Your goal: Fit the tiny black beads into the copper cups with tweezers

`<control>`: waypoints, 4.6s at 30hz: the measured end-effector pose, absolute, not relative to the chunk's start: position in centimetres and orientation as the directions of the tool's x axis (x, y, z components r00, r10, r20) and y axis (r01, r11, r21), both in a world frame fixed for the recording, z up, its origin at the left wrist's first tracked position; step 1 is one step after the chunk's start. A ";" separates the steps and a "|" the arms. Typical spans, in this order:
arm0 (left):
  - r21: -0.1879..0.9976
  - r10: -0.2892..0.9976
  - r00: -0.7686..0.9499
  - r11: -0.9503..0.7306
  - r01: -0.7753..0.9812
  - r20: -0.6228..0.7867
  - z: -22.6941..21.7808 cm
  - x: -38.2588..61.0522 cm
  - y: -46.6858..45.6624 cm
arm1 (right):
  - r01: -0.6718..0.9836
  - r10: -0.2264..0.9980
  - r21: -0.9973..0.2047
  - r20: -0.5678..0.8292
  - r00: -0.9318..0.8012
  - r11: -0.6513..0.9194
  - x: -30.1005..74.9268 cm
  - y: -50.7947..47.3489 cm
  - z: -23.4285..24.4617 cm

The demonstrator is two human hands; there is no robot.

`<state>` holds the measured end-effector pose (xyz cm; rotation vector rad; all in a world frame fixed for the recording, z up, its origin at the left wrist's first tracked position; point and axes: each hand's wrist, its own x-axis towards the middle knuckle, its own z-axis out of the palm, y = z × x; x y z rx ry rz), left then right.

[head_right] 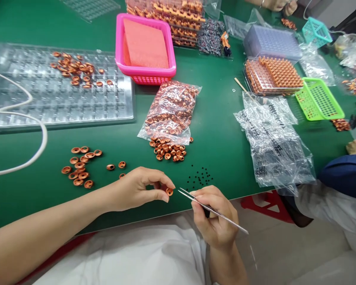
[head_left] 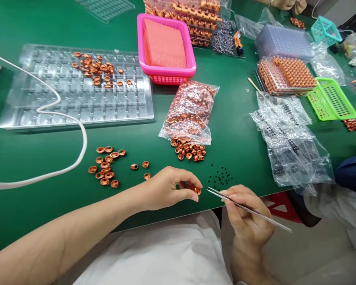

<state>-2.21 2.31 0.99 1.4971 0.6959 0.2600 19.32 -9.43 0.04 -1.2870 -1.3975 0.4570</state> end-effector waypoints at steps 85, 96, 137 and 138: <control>0.955 0.738 0.638 0.030 0.295 -0.220 -1.9 -1.9 2.1 | 0.727 0.869 -0.685 0.382 0.315 0.038 22.0 -8.1 -3.0; 0.958 0.728 0.645 0.057 0.281 -0.233 -1.8 -1.8 2.2 | 0.715 0.870 -0.698 0.376 0.319 0.039 22.2 -8.2 -3.6; 0.883 0.753 0.626 -0.418 0.215 0.204 -1.1 -1.7 1.2 | 0.590 0.878 -0.706 0.479 -0.008 0.390 17.6 -8.2 -0.2; 0.880 0.753 0.626 -0.420 0.221 0.202 -1.1 -1.7 1.2 | 0.596 0.877 -0.700 0.481 -0.015 0.394 17.6 -8.2 -0.2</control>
